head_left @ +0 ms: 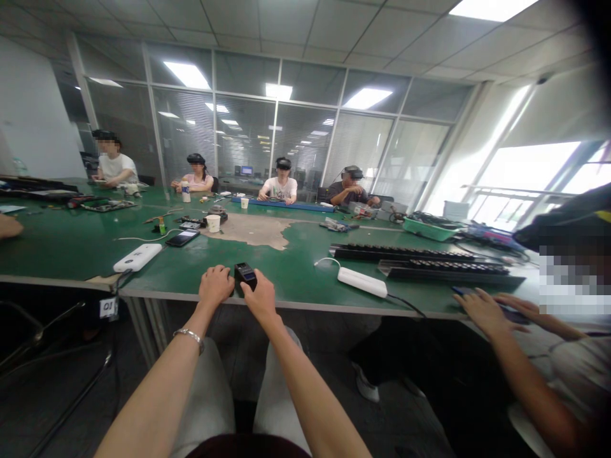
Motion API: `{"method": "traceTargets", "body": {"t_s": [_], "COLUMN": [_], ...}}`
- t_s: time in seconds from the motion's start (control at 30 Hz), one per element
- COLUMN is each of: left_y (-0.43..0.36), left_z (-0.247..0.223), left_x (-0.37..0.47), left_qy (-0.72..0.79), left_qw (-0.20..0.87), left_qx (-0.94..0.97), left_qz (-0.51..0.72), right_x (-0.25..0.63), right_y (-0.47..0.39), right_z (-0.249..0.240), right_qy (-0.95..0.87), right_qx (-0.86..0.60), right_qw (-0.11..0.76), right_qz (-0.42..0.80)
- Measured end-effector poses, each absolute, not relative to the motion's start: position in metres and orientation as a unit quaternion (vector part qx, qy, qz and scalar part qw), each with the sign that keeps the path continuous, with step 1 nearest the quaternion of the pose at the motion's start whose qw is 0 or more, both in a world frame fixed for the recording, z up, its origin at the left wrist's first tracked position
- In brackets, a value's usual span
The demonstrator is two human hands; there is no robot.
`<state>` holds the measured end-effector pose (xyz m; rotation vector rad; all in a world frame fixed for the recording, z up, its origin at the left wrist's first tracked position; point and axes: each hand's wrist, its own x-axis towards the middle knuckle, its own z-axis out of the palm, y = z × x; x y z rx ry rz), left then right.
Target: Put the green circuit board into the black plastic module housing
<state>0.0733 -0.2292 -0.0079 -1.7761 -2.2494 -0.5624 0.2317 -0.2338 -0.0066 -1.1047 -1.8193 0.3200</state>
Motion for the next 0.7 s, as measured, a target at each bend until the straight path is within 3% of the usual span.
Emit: {"method": "traceTargets", "body": {"t_s": [0.33,0.7], "left_y": [-0.229,-0.226], "left_z": [-0.007,-0.009], "left_x": [0.074,0.073], "left_qy": [-0.767,-0.765], "left_qw": [0.108,0.113], "left_qx": [-0.603,-0.604], "left_qz": [-0.191,-0.191], "right_x": [0.251,0.283], "right_y": [-0.208,-0.191], "right_z": [0.018,-0.013], "right_qy": [-0.684,-0.669], "right_qx": [-0.461,-0.506], "right_qw": [0.546,0.524], "right_qz": [0.146,0.148]}}
